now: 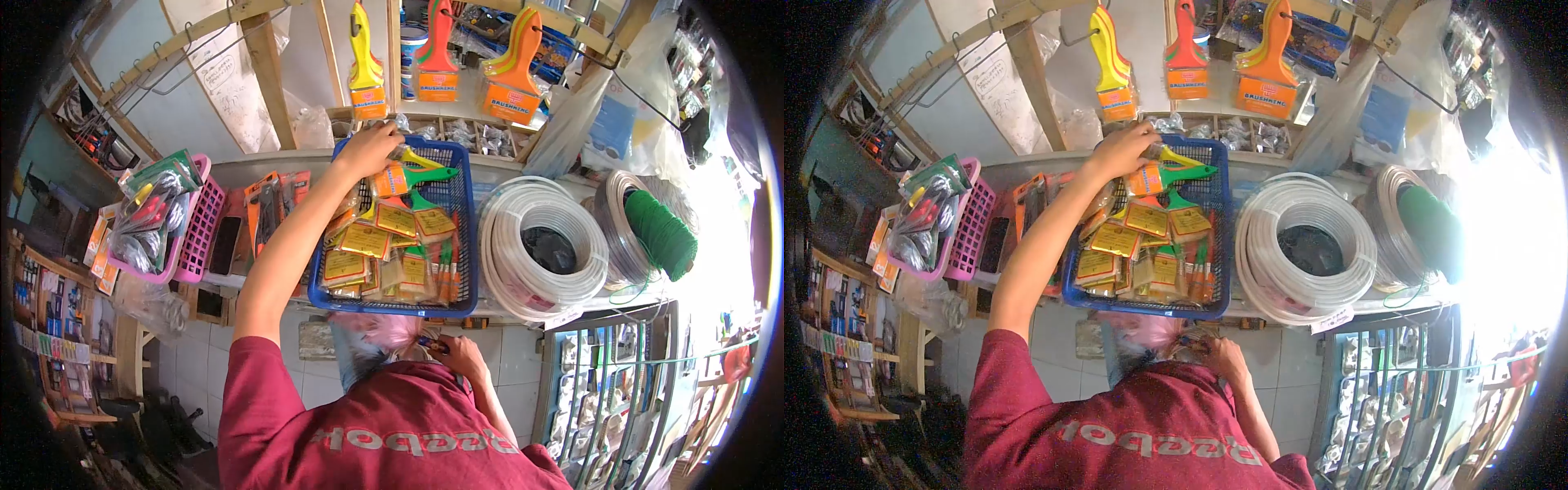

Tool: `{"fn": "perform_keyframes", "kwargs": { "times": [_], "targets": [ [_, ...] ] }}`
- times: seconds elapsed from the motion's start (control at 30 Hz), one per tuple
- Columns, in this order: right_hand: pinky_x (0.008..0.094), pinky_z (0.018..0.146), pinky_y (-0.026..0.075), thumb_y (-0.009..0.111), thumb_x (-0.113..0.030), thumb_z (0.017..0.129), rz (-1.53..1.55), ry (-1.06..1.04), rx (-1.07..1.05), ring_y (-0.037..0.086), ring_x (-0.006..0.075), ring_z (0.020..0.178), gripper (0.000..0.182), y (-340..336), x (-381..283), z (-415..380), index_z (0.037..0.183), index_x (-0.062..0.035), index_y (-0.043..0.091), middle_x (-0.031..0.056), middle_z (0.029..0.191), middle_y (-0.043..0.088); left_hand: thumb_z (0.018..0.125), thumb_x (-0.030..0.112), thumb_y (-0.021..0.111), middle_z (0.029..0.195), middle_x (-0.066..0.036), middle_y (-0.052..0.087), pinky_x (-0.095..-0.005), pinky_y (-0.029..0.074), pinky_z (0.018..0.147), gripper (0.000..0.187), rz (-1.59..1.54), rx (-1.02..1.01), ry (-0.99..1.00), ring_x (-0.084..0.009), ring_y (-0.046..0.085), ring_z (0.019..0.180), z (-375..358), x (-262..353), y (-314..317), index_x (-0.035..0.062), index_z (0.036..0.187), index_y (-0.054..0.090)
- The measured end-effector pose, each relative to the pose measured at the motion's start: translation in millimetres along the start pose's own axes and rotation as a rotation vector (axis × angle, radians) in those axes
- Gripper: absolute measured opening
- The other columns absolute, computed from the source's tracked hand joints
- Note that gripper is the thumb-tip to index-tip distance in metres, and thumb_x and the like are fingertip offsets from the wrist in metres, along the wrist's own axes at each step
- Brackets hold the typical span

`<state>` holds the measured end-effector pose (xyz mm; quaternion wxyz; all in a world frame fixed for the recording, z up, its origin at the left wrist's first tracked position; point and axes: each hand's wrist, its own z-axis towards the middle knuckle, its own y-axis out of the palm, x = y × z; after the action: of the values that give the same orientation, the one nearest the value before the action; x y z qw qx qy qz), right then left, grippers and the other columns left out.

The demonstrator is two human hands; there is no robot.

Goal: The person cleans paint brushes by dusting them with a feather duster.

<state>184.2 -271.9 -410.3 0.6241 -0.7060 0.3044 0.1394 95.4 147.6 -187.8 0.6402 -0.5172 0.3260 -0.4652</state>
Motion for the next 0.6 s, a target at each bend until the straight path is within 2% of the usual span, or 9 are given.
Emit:
{"fn": "perform_keyframes", "kwargs": {
  "times": [0.03, 0.13, 0.23, 0.33, 0.43, 0.53, 0.57, 0.6],
  "targets": [
    [0.0458, 0.062, 0.050, 0.066, -0.044, 0.078, 0.010, 0.008, -0.008, 0.062, 0.0383, 0.070, 0.039, -3, -4, -1, 0.089, -0.0072, 0.067, 0.0175, 0.073, 0.065, 0.073, 0.002, 0.065, 0.115, -0.014, 0.051, -0.0449, 0.048, 0.081, 0.034, 0.044, 0.043, -0.018, -0.0351, 0.059, 0.096, 0, 5, -2, 0.0024, 0.107, 0.058],
    [0.0458, 0.063, 0.050, 0.066, -0.045, 0.078, 0.050, 0.013, -0.050, 0.063, 0.0383, 0.070, 0.039, -21, -20, -4, 0.092, -0.0075, 0.067, 0.0176, 0.074, 0.065, 0.071, 0.003, 0.065, 0.110, -0.015, 0.052, -0.0446, 0.047, 0.083, 0.026, 0.100, 0.041, 0.016, -0.0333, 0.058, 0.097, 5, 3, 12, 0.0014, 0.097, 0.060],
    [0.0456, 0.064, 0.051, 0.066, -0.044, 0.078, 0.096, -0.022, -0.020, 0.063, 0.0380, 0.071, 0.039, -27, -28, -5, 0.092, -0.0075, 0.067, 0.0174, 0.076, 0.066, 0.072, 0.005, 0.062, 0.102, -0.014, 0.055, -0.0441, 0.044, 0.085, 0.017, 0.226, 0.076, 0.111, -0.0315, 0.057, 0.097, -2, 4, 15, 0.0021, 0.089, 0.061],
    [0.0453, 0.064, 0.051, 0.068, -0.042, 0.077, 0.098, -0.050, 0.043, 0.063, 0.0378, 0.070, 0.037, -21, -26, -3, 0.088, -0.0064, 0.066, 0.0169, 0.076, 0.066, 0.073, 0.007, 0.059, 0.095, -0.014, 0.057, -0.0435, 0.041, 0.087, 0.015, 0.365, 0.142, 0.139, -0.0303, 0.055, 0.099, -12, 11, -7, 0.0029, 0.087, 0.061],
    [0.0447, 0.062, 0.051, 0.070, -0.037, 0.075, 0.120, -0.136, 0.122, 0.063, 0.0370, 0.067, 0.033, -28, -32, -1, 0.085, -0.0068, 0.065, 0.0152, 0.074, 0.067, 0.075, 0.007, 0.058, 0.091, -0.013, 0.057, -0.0439, 0.043, 0.083, 0.016, 0.305, 0.286, 0.110, -0.0316, 0.056, 0.092, -31, 31, -34, 0.0015, 0.090, 0.059],
    [0.0438, 0.060, 0.051, 0.071, -0.034, 0.074, 0.040, -0.113, 0.091, 0.063, 0.0362, 0.065, 0.028, -27, -28, -1, 0.082, -0.0080, 0.065, 0.0134, 0.070, 0.066, 0.077, 0.008, 0.058, 0.091, -0.013, 0.058, -0.0438, 0.046, 0.078, 0.021, 0.149, 0.248, -0.054, -0.0337, 0.057, 0.086, -65, 61, -50, 0.0013, 0.097, 0.056],
    [0.0433, 0.058, 0.050, 0.071, -0.032, 0.073, 0.032, -0.145, 0.151, 0.062, 0.0360, 0.062, 0.025, -28, -30, -2, 0.078, -0.0084, 0.064, 0.0125, 0.067, 0.065, 0.084, 0.012, 0.056, 0.094, -0.011, 0.060, -0.0424, 0.048, 0.075, 0.021, 0.097, 0.296, -0.044, -0.0312, 0.060, 0.085, -80, 69, -55, 0.0012, 0.103, 0.053],
    [0.0434, 0.058, 0.050, 0.071, -0.032, 0.072, 0.030, -0.139, 0.124, 0.062, 0.0361, 0.062, 0.025, -26, -26, -3, 0.077, -0.0082, 0.064, 0.0126, 0.066, 0.064, 0.085, 0.012, 0.055, 0.096, -0.011, 0.061, -0.0418, 0.048, 0.075, 0.022, -0.132, 0.300, -0.125, -0.0293, 0.061, 0.086, -95, 76, -59, 0.0016, 0.104, 0.053]
  ]
}}
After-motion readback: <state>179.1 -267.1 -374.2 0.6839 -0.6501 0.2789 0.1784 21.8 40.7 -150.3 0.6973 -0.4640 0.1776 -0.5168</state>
